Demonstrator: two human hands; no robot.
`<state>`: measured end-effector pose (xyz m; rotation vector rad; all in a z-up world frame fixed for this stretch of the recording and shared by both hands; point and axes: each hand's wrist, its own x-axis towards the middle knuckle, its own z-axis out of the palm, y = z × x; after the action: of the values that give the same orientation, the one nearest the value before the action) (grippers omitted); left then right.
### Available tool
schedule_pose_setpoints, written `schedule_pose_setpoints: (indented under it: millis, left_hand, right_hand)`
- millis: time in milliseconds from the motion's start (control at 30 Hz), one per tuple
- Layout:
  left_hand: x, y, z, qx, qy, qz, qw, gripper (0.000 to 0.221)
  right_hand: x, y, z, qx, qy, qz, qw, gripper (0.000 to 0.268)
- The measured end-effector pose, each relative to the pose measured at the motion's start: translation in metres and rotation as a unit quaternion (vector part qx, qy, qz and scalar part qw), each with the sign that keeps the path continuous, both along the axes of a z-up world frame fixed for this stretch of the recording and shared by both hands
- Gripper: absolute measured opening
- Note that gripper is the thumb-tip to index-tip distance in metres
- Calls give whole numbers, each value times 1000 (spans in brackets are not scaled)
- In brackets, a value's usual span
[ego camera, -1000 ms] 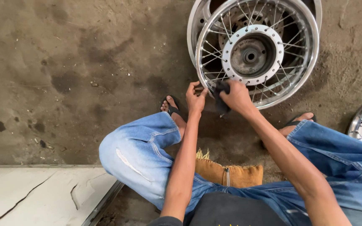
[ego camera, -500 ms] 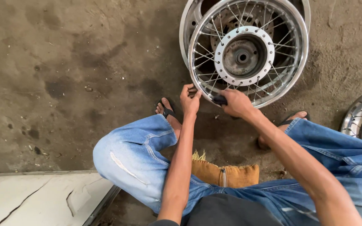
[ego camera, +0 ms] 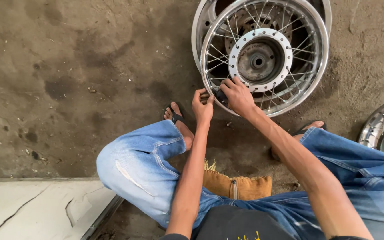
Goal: The person cleans and polishes a motorcycle wheel rim with a cloth.
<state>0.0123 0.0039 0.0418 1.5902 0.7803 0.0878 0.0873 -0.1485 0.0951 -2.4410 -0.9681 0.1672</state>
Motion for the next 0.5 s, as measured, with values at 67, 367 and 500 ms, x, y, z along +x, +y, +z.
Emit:
schedule_pose_setpoints:
  millis: [67, 367, 500]
  left_hand:
    - [-3, -2, -1, 7, -6, 4, 1000, 28]
    - [-7, 3, -38, -8, -38, 1, 999, 31]
    - [-11, 3, -16, -47, -78, -6, 996, 27]
  right_hand:
    - [-1, 9, -2, 18, 23, -4, 1000, 39]
    - [30, 11, 23, 230, 320, -151, 907, 43]
    - [45, 7, 59, 124, 97, -199, 967, 52]
